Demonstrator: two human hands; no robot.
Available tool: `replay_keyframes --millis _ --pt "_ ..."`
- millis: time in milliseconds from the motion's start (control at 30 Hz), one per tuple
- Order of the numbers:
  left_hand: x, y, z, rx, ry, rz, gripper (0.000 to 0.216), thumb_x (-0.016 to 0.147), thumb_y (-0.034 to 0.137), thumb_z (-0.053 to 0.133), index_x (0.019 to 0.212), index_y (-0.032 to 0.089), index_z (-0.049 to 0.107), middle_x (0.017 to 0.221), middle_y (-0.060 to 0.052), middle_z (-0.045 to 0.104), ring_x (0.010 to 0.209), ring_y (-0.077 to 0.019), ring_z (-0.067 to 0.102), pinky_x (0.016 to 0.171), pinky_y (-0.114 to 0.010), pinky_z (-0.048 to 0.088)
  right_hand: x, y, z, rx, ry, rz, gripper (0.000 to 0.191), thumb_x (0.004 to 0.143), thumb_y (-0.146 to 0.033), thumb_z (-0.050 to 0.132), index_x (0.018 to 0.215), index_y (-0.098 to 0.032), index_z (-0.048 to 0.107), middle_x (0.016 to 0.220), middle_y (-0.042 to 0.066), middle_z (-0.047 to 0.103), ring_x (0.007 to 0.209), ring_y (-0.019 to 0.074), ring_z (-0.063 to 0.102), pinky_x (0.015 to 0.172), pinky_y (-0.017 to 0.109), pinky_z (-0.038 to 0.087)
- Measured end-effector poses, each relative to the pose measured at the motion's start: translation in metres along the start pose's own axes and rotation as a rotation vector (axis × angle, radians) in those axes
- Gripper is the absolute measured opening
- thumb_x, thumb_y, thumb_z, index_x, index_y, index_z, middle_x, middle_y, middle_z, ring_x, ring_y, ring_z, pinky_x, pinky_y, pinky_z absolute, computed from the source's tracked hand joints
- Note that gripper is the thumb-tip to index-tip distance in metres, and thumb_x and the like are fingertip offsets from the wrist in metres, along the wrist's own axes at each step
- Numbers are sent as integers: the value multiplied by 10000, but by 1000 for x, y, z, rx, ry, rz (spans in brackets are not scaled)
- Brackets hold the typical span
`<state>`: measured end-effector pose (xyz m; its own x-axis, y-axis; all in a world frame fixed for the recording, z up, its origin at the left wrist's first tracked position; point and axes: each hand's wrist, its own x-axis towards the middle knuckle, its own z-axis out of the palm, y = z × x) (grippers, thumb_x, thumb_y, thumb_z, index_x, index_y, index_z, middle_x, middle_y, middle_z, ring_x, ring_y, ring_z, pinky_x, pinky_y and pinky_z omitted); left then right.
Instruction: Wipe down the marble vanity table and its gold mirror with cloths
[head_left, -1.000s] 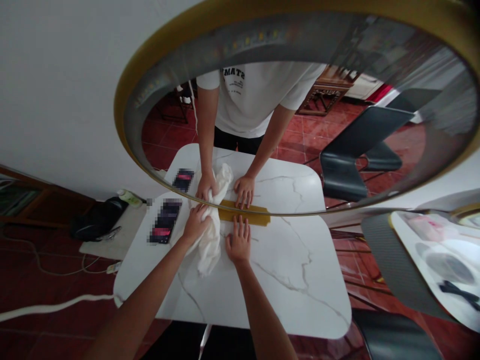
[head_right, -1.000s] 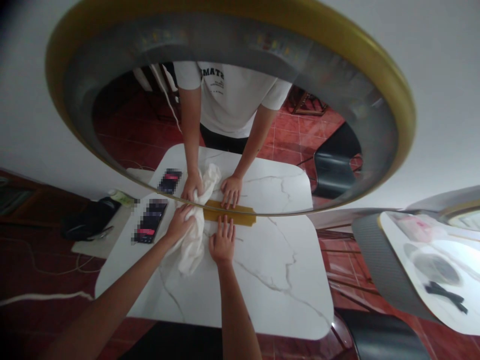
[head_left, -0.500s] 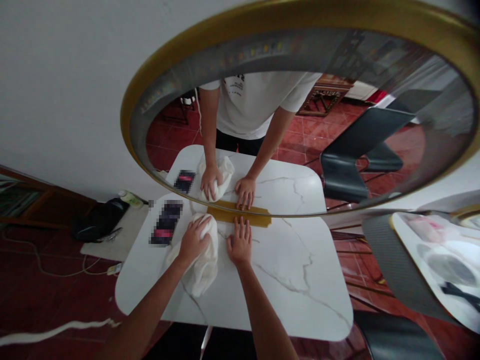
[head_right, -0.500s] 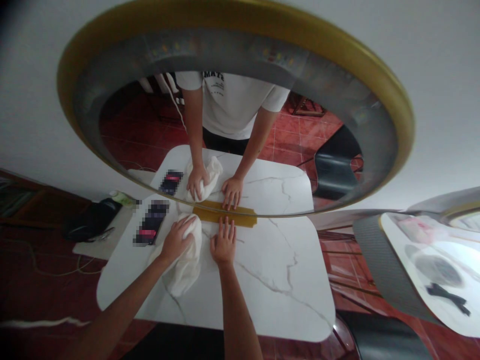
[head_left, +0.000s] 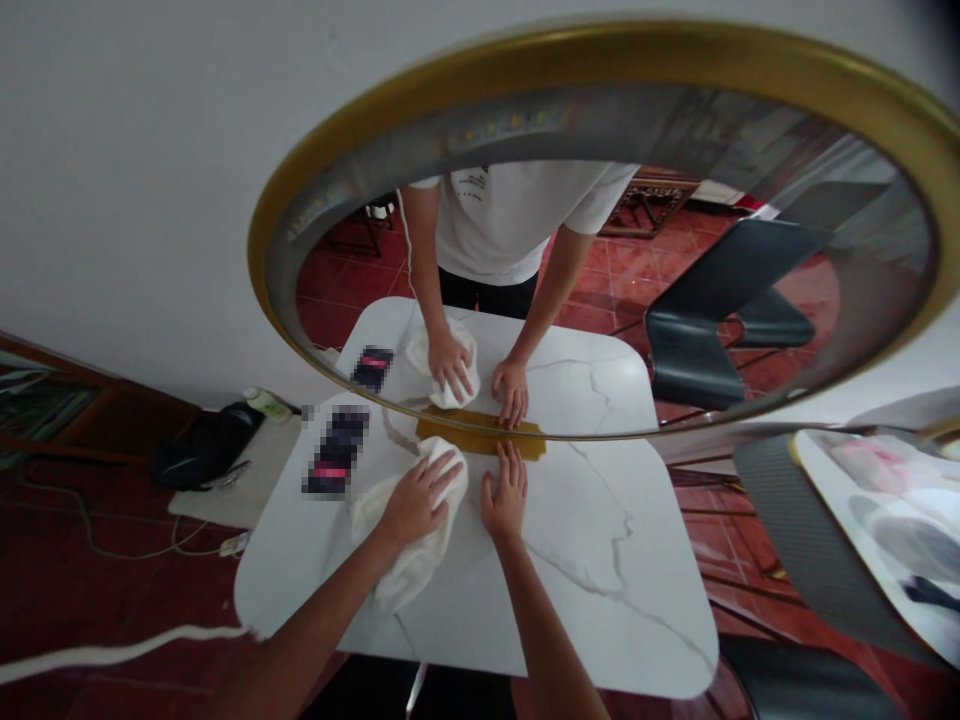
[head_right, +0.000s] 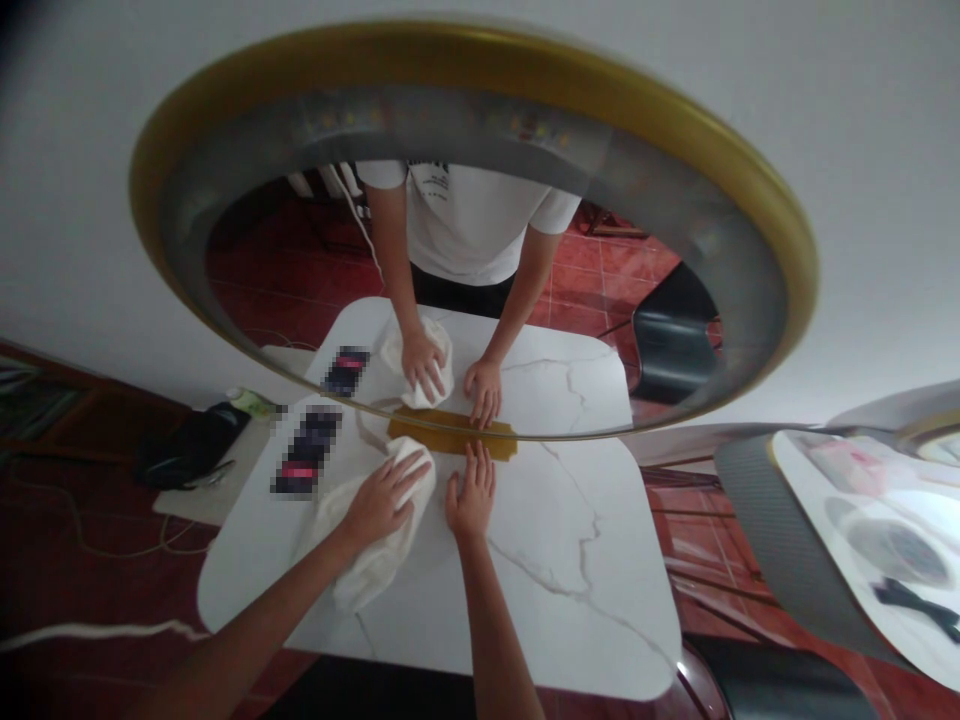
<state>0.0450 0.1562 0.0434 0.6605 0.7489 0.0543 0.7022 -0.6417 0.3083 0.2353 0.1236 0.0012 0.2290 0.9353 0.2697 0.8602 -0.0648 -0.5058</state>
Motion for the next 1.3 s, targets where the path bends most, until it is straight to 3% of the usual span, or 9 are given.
replay_keyframes --millis 133,267,400,533,767,1000,1133,1300 --pt "30 25 8 46 -80 152 652 823 270 491 1433 270 258 1530 5 189 1316 -230 325 1046 -372 293 0 31 -16 -88 27 72 574 907 -243 331 1462 -205 185 1501 66 230 1374 229 190 1098 481 209" --pt "67 53 17 114 -72 232 549 879 285 433 1412 257 307 1515 2 240 1294 -229 351 1005 -365 316 -3 56 -25 -149 -30 36 599 893 -202 320 1470 -225 159 1509 36 218 1384 207 166 1110 452 193" --pt "93 71 27 179 -50 273 479 894 243 399 1372 243 383 1485 -9 314 1285 -247 355 944 -380 350 -5 64 -25 -157 -67 0 621 882 -150 294 1476 -219 124 1508 21 223 1388 176 155 1117 408 197" --pt "99 72 32 195 -66 273 469 874 260 428 1343 246 425 1478 -12 329 1264 -251 370 914 -388 365 -4 63 -25 -157 -69 17 618 886 -143 290 1476 -221 121 1510 19 217 1388 174 156 1118 408 195" --pt "81 50 23 152 -90 191 600 833 308 489 1408 298 315 1493 33 294 1282 -245 349 986 -390 320 -2 59 -29 -178 -60 39 638 871 -136 309 1475 -228 124 1509 15 223 1379 171 181 1122 402 193" --pt "41 -5 2 108 -49 71 621 800 203 476 1391 340 344 1481 55 314 1280 -235 371 1023 -390 301 -2 57 -30 -187 -59 49 625 879 -137 300 1473 -233 130 1513 22 209 1372 178 202 1119 420 200" --pt "24 -33 -8 93 -53 74 602 804 202 459 1386 323 362 1471 36 335 1257 -234 399 1023 -394 312 -2 57 -29 -180 -42 42 634 872 -134 305 1472 -240 133 1513 22 209 1367 185 218 1115 433 207" --pt "23 -36 -9 132 -69 75 563 817 210 459 1366 314 396 1478 39 321 1245 -247 404 1016 -403 312 -2 56 -28 -181 -49 51 607 880 -147 298 1467 -229 166 1511 32 214 1365 190 223 1116 437 198"
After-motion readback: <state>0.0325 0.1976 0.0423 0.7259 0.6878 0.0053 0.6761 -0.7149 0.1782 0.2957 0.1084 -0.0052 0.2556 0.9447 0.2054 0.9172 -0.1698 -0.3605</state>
